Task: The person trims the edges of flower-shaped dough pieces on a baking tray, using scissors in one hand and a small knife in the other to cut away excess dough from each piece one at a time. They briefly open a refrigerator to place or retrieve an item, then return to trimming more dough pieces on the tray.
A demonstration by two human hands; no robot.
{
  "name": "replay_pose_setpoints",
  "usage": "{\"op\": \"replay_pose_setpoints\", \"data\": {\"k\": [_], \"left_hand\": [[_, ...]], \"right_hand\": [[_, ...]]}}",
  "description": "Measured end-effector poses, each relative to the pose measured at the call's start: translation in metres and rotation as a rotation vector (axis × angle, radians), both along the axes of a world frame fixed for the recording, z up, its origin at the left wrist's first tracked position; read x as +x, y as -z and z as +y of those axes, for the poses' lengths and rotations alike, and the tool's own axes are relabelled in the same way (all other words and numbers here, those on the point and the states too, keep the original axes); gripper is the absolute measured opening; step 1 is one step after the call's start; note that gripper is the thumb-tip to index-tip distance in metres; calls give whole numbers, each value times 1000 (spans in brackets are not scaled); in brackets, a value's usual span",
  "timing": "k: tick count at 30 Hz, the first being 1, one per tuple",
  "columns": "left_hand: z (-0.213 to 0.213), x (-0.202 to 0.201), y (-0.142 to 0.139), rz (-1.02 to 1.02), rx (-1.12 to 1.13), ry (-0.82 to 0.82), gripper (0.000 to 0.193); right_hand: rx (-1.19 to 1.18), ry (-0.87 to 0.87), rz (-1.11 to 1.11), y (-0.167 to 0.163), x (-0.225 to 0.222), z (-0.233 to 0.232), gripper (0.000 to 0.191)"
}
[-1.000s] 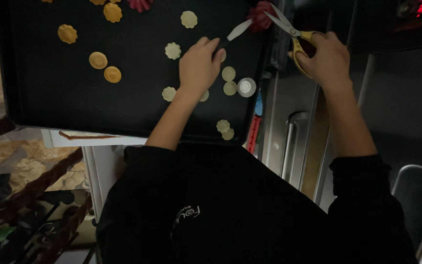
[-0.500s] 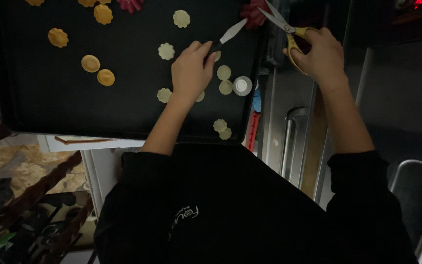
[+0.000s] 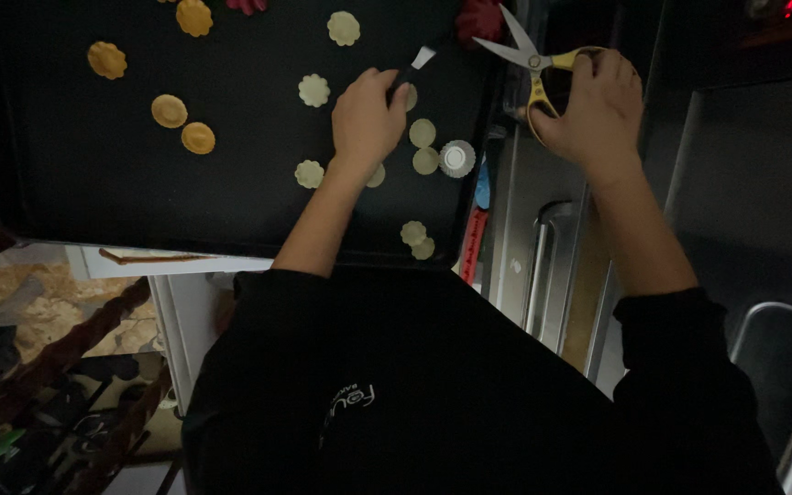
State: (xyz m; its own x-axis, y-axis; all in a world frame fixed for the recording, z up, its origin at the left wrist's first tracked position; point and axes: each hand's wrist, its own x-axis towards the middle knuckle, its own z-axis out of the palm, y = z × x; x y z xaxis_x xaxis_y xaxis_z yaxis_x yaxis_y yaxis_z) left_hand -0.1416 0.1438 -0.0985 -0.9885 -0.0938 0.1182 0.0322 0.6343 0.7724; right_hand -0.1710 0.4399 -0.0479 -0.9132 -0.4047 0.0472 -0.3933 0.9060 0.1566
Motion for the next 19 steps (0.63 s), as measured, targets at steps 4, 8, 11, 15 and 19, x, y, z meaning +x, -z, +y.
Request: {"op": "replay_pose_setpoints", "data": {"k": [4,8,11,15,19], "left_hand": [[-3,2,-2,-75,70,3,30],[-6,3,-8,-217,139,43,27],[1,3,-8,-105,90,71,23],[10,-1,-5,-46,66,50,23],[8,-3,-2,-37,40,66,24]], "right_hand": [[35,-19,39,4,2,0,87],[-28,-16,22,6,5,0,87],[-25,1,42,8,4,-3,90],[50,13,72,8,0,-6,88],[51,-2,106,8,-2,-8,87]]}}
